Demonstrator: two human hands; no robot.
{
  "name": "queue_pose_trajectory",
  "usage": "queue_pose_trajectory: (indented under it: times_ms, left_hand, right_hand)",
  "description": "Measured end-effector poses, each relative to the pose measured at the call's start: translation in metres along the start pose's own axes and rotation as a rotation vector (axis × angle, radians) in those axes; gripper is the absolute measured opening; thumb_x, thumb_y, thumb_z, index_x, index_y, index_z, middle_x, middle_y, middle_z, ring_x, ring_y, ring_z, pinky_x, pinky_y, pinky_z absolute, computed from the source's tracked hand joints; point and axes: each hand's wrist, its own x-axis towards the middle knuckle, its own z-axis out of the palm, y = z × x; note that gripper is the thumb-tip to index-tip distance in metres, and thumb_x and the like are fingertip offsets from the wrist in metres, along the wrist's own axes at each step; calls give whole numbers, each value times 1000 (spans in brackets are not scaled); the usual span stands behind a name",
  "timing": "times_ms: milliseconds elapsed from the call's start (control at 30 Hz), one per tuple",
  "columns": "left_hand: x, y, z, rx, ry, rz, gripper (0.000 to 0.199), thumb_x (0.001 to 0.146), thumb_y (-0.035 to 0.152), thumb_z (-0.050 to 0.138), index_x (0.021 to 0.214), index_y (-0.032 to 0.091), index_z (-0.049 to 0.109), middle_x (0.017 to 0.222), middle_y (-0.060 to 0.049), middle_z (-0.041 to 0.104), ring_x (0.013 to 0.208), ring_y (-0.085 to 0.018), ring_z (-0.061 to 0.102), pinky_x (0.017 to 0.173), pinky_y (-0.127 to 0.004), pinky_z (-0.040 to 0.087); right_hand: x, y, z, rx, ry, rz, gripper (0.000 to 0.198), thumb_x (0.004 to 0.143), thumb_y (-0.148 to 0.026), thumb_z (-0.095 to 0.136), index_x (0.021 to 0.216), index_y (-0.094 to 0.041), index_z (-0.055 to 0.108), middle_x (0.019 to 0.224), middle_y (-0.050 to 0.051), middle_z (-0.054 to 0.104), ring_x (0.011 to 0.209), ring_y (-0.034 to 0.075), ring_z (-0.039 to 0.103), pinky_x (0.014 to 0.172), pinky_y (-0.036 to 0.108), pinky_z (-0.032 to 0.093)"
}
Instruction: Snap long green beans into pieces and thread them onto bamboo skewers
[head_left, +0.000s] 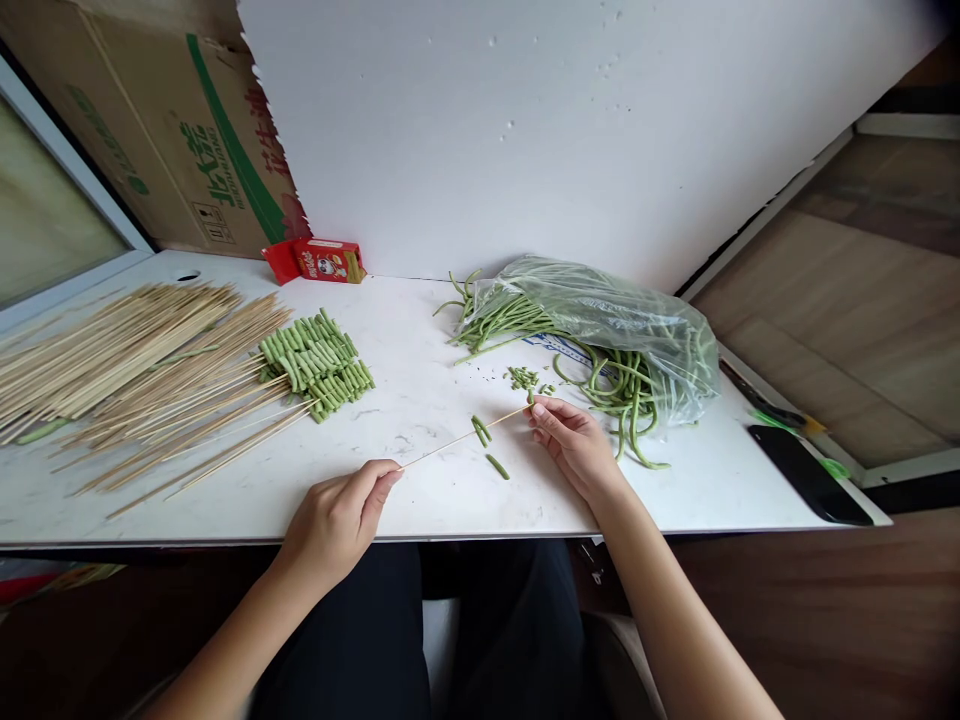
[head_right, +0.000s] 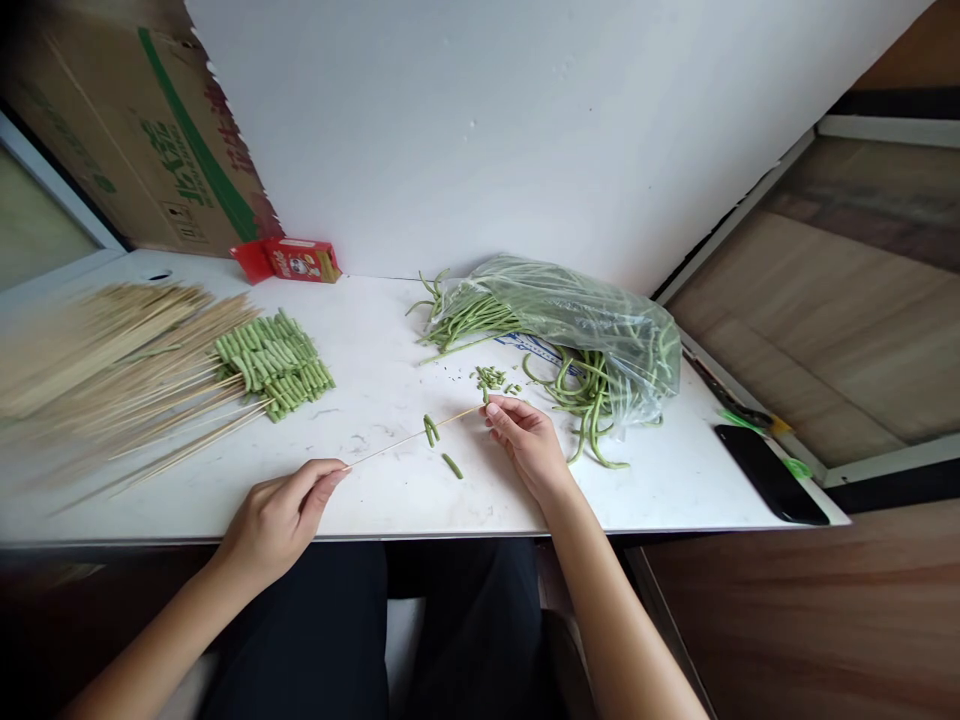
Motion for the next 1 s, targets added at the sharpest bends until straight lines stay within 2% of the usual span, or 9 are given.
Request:
queue_pose_trajectory:
  times_ms: [500,1000]
  left_hand:
    - [-1,-1,1,19,-11,-12,14,108,26,54,113,20,66,95,-4,82,72,-16,77,65,-23,58]
    - [1,1,0,34,14,13,12,108,26,55,111,20,65,87,-2,81,65,-14,75,62,-23,56]
  right_hand:
    - [0,-1,1,25,5,12,34,74,-44,95,99,-25,83,95,3,75,81,15,63,67,27,51]
    - [-1,-4,3,12,-2,10,31,74,-44,95,94,-24,82,96,4,75,80,15,63,66,27,51]
